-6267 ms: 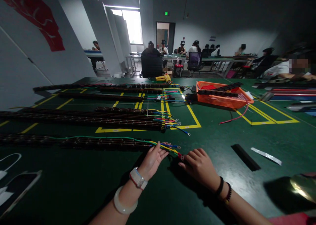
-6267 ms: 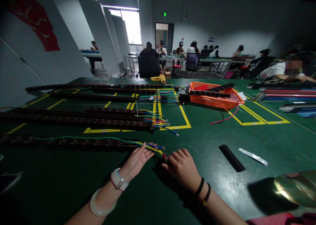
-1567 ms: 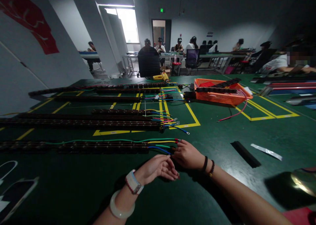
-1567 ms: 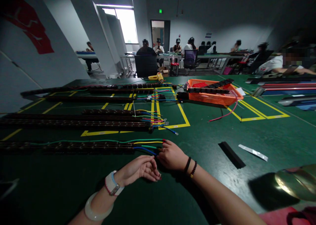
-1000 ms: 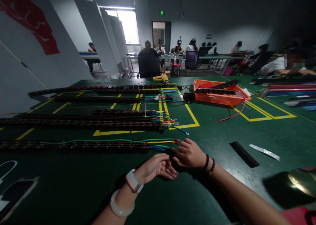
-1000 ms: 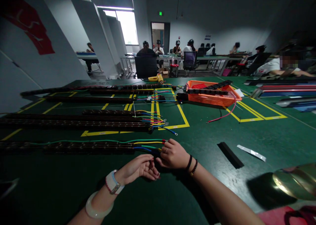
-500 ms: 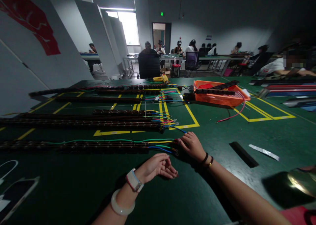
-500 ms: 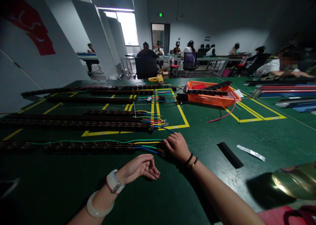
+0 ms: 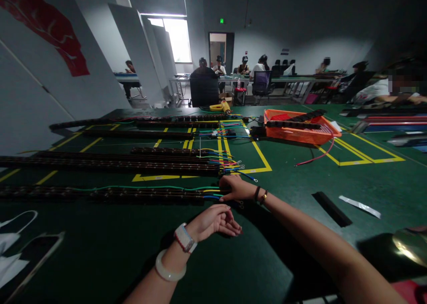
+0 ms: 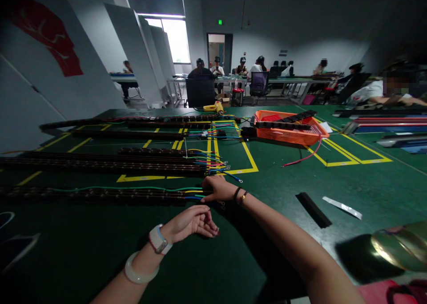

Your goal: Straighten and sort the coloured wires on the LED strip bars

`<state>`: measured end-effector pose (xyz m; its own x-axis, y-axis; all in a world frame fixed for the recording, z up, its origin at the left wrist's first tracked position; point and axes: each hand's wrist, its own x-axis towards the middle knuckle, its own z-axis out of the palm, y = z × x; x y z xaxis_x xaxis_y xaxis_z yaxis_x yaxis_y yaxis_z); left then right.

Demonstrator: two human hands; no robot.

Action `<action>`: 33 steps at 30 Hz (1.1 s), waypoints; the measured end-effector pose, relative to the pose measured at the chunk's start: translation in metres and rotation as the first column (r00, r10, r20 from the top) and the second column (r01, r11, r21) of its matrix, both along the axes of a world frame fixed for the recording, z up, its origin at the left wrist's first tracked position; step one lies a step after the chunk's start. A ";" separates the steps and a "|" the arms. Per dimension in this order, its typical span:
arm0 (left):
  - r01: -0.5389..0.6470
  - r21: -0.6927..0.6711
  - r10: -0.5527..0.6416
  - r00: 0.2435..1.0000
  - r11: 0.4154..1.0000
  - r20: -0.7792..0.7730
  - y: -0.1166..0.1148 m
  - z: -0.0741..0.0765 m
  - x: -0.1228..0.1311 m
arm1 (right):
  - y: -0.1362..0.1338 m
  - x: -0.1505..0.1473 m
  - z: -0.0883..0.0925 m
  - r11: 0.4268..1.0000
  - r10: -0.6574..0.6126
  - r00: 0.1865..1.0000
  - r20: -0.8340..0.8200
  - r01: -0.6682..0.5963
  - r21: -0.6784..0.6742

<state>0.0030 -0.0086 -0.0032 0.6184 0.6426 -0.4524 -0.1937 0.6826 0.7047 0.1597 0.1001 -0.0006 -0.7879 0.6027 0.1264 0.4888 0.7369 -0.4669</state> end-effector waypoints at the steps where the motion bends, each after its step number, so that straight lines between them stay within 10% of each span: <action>1: 0.000 -0.001 0.000 1.000 1.000 -0.001 0.000 0.000 0.000 | 0.003 -0.002 0.000 0.999 0.020 0.999 0.028 -0.019 -0.033; 10: -0.016 -0.004 0.016 1.000 1.000 0.002 0.001 -0.002 -0.002 | 0.016 -0.011 0.003 0.954 0.184 0.972 0.147 -0.140 -0.267; 23: -0.423 -0.043 0.425 0.899 0.905 0.111 0.007 -0.004 0.003 | 0.001 -0.017 0.012 1.000 -0.004 0.986 0.168 0.003 0.009; 33: -0.814 -0.052 0.814 0.572 0.578 0.101 0.016 -0.011 0.040 | -0.044 -0.022 0.006 0.783 -0.053 0.958 0.282 -0.136 0.607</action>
